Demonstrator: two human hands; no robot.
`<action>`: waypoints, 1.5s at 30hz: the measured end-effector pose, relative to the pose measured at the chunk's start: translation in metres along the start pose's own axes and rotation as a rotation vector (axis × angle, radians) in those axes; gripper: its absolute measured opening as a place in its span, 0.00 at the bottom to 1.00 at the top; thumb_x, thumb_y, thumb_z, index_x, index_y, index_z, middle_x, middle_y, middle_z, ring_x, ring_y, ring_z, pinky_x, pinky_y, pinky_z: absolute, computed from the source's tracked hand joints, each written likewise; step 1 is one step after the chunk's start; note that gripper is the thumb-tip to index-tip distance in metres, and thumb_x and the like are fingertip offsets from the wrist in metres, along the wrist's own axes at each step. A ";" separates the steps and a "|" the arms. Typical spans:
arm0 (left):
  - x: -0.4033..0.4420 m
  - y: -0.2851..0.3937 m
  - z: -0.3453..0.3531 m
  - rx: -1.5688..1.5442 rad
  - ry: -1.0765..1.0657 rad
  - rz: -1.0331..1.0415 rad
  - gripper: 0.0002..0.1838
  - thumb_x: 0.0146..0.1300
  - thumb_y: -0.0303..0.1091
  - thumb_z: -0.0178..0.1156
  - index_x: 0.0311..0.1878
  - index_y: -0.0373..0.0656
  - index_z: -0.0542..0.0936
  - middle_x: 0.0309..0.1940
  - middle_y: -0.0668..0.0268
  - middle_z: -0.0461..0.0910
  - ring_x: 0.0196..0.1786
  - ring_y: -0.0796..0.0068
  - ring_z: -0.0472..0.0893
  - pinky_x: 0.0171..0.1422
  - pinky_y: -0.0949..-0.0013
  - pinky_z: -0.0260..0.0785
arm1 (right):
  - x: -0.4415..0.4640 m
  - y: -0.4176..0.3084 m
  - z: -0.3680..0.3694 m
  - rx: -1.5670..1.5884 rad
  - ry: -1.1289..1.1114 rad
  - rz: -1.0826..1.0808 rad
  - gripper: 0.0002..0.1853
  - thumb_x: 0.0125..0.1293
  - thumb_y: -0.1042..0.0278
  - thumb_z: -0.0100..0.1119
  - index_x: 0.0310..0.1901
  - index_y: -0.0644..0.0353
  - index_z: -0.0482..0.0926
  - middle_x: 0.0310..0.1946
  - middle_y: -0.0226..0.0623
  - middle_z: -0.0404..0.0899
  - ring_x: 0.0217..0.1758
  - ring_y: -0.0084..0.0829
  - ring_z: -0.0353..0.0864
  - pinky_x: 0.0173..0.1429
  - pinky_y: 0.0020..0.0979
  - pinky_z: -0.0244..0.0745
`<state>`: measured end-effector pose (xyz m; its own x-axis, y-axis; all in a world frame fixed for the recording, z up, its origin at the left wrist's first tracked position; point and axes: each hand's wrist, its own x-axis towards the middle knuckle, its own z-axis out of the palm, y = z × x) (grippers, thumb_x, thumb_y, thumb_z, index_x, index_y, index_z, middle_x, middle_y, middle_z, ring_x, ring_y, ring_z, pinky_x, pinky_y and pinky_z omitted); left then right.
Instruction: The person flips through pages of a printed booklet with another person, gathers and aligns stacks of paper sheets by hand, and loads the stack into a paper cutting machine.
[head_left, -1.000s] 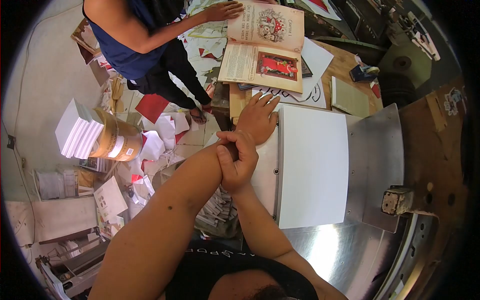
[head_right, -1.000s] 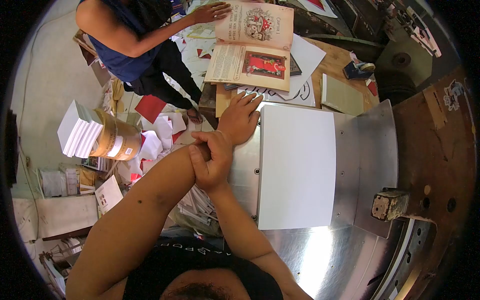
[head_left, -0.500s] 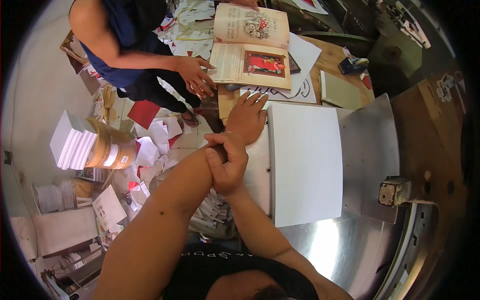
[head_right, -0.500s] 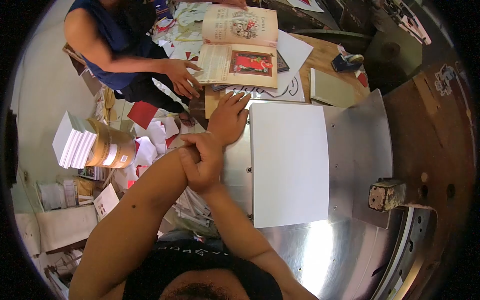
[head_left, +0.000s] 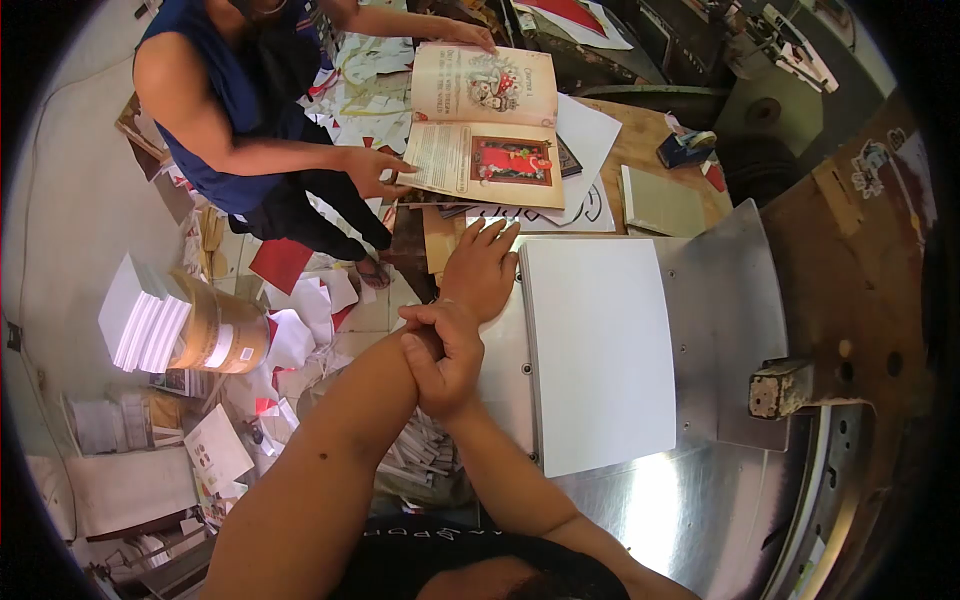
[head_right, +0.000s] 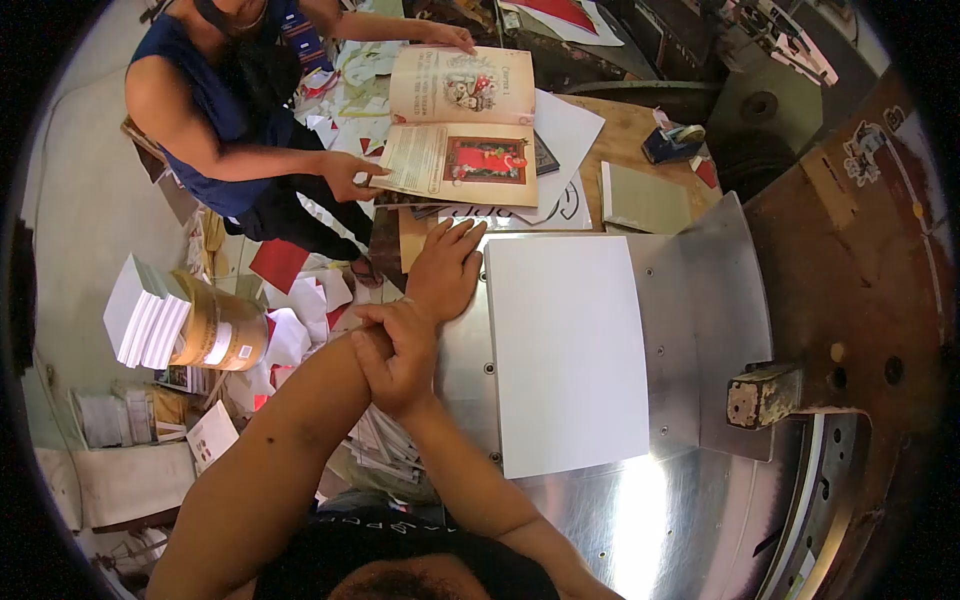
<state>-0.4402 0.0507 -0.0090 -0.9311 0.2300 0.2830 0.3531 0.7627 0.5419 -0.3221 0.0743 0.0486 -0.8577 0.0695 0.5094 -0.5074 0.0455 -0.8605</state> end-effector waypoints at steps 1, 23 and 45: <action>0.000 0.000 0.000 -0.004 -0.001 -0.002 0.26 0.77 0.38 0.54 0.76 0.48 0.76 0.76 0.56 0.74 0.80 0.44 0.65 0.84 0.50 0.61 | 0.000 0.001 0.000 -0.004 0.000 -0.002 0.15 0.63 0.65 0.64 0.48 0.65 0.85 0.35 0.40 0.82 0.42 0.39 0.80 0.54 0.37 0.73; -0.001 -0.002 0.004 -0.022 0.045 0.020 0.25 0.76 0.38 0.56 0.75 0.48 0.77 0.73 0.56 0.77 0.78 0.42 0.67 0.84 0.49 0.61 | -0.001 0.001 0.003 0.011 0.000 0.019 0.14 0.64 0.64 0.65 0.46 0.63 0.85 0.34 0.41 0.81 0.42 0.42 0.80 0.52 0.39 0.72; 0.001 -0.001 0.001 -0.022 0.048 0.020 0.24 0.76 0.38 0.56 0.73 0.48 0.78 0.73 0.56 0.77 0.78 0.44 0.68 0.83 0.49 0.62 | 0.000 0.001 0.003 -0.004 -0.013 0.023 0.14 0.64 0.63 0.65 0.47 0.62 0.84 0.36 0.42 0.82 0.43 0.46 0.79 0.56 0.41 0.71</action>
<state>-0.4414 0.0512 -0.0103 -0.9187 0.2151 0.3312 0.3736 0.7450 0.5526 -0.3227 0.0717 0.0476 -0.8704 0.0580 0.4890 -0.4868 0.0482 -0.8722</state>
